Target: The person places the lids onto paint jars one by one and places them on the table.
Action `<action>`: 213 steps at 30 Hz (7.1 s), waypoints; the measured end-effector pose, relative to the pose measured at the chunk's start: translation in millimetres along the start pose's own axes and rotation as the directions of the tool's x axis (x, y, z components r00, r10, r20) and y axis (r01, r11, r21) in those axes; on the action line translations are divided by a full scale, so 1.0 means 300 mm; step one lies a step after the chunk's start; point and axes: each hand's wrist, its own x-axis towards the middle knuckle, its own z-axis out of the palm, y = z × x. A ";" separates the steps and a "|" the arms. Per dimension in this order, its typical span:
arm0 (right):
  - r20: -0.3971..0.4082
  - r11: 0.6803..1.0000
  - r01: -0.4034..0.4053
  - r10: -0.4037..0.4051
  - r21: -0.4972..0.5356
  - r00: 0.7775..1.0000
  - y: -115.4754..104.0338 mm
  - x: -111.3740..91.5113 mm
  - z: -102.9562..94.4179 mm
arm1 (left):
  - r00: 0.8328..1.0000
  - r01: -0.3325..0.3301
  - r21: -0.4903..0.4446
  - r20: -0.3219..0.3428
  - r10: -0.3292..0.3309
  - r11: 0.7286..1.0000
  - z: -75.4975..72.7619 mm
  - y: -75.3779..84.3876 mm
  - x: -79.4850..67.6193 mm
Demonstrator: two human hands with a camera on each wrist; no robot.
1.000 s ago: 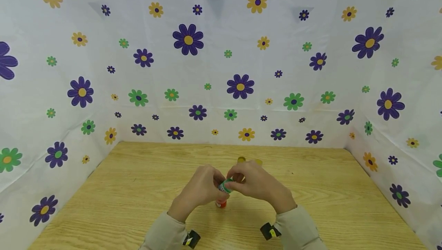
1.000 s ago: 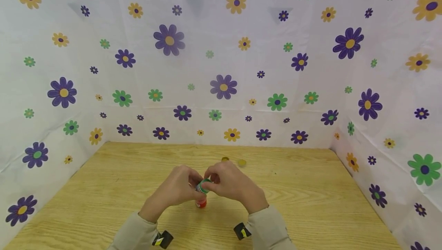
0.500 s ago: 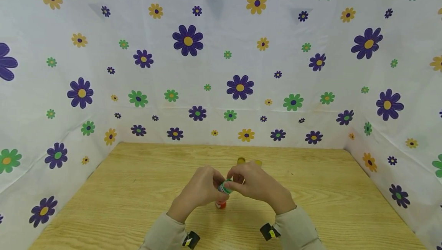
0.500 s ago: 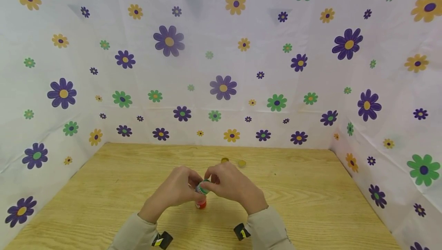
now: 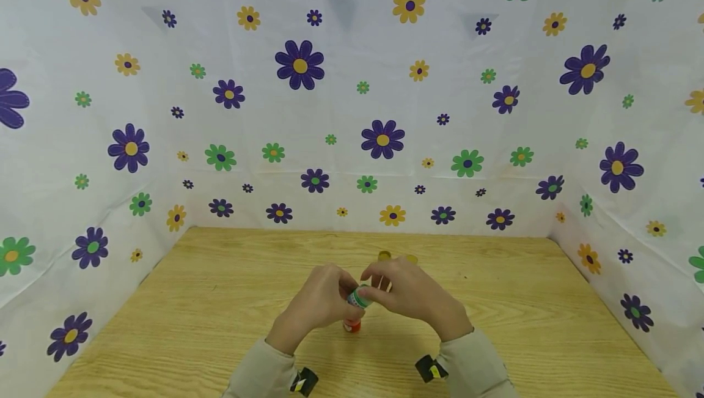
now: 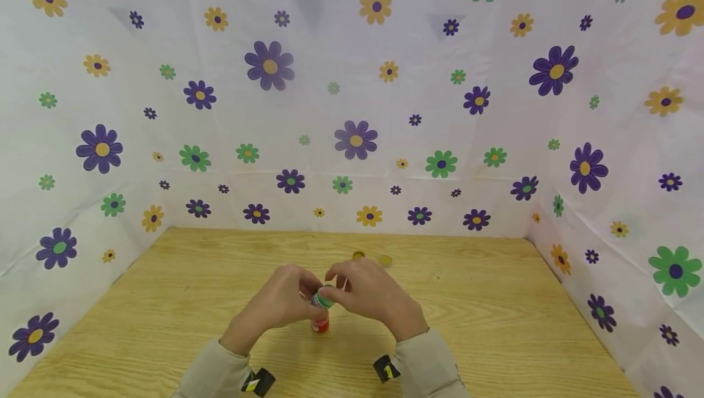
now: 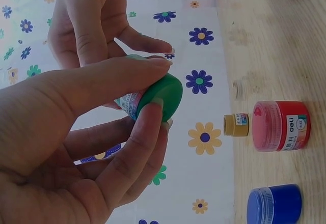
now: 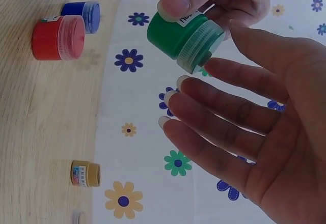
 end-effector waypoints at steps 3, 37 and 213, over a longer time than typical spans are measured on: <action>-0.003 1.000 -0.007 0.007 0.027 1.000 -0.004 -0.002 -0.006 | 1.000 0.002 0.005 -0.003 -0.002 1.000 -0.001 0.000 0.000; 0.033 0.982 0.097 -0.103 0.160 0.994 -0.002 -0.006 -0.008 | 1.000 0.003 -0.021 0.004 -0.003 1.000 0.000 0.002 -0.001; 0.046 0.997 0.016 -0.019 0.074 0.999 -0.023 -0.011 -0.013 | 1.000 -0.020 -0.006 0.012 0.020 1.000 0.004 0.010 -0.003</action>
